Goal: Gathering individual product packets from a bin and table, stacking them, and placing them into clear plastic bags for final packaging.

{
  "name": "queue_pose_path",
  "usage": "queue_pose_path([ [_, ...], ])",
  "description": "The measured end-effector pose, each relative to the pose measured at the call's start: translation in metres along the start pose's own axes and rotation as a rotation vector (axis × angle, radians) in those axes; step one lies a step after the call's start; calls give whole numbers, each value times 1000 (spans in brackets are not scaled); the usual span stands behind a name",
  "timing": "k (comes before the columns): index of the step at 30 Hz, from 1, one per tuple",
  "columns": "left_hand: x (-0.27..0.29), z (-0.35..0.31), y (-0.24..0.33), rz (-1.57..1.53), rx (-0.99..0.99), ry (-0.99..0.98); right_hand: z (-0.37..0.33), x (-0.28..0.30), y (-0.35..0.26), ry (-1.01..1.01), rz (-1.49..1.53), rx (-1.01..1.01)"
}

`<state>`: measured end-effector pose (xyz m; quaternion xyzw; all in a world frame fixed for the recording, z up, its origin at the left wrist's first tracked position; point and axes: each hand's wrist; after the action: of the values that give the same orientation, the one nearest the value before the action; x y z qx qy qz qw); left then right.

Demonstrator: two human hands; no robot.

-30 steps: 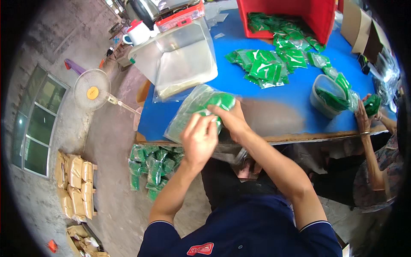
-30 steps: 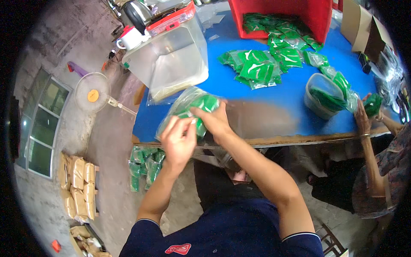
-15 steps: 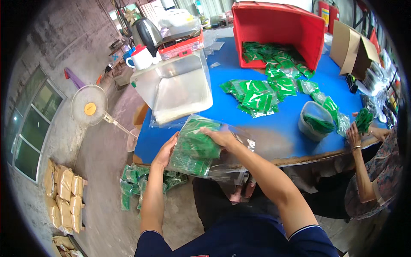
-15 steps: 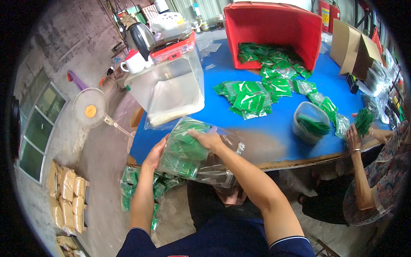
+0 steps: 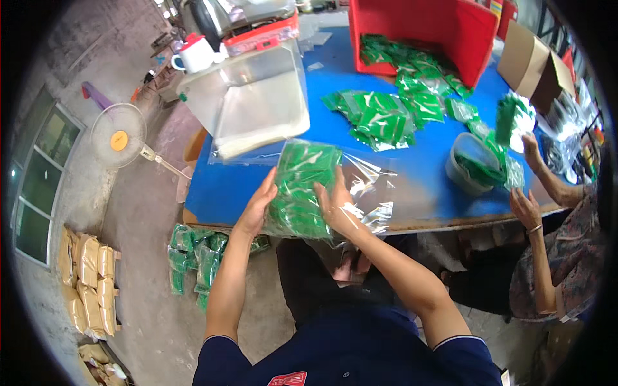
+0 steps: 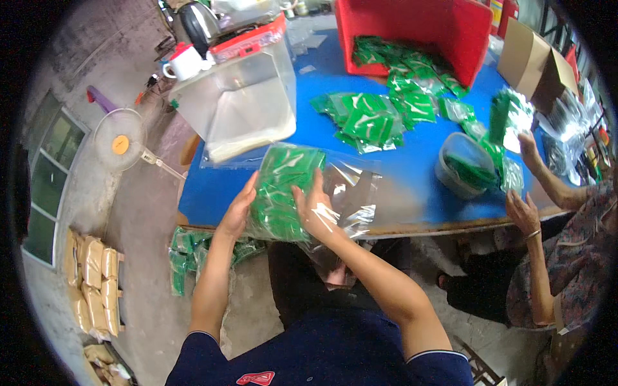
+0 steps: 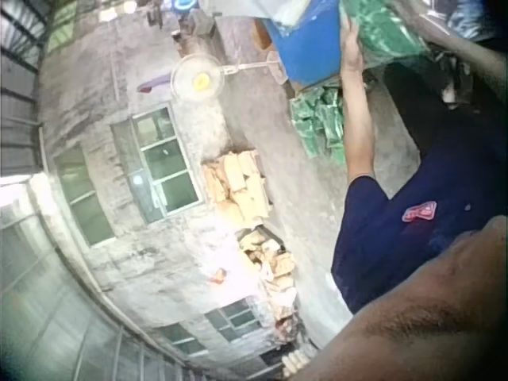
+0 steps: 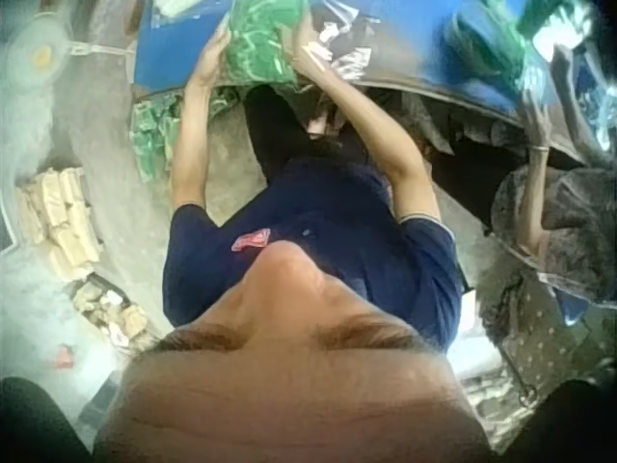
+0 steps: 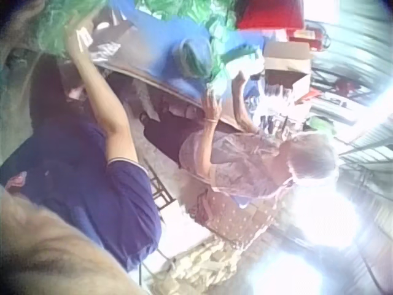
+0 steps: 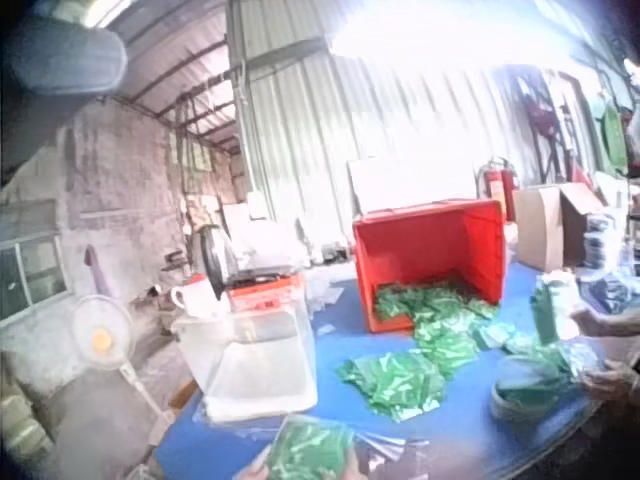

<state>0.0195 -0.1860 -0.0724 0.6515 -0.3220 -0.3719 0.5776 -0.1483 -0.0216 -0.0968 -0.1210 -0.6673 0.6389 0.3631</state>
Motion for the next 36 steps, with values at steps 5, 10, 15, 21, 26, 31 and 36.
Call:
queue_pose_path([
  [5,-4,-5,16,104,61,-18,-16,44,-34,-293,449,-267],
  [10,-16,-8,13,232,56,51,-39,18,-15,-89,134,77],
  [15,-11,3,18,466,-24,-35,-29,55,5,44,261,130],
  [21,-12,8,46,883,13,-190,-11,22,9,53,332,118],
  [26,-60,13,35,1382,-254,-312,-55,26,-3,-384,108,80],
  [31,-52,27,65,1075,-415,-142,-64,-9,12,-329,32,638],
  [36,-44,-90,0,575,-518,570,-74,-17,13,-116,-343,641],
])
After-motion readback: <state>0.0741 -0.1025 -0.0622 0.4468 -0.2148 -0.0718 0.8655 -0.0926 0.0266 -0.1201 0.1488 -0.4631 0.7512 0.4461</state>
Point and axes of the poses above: each hand's wrist, its own z-axis towards the middle knuckle, its own x-axis out of the back of the hand, y = z × x, and after that the axes turned 2 degrees about -x, right-handed
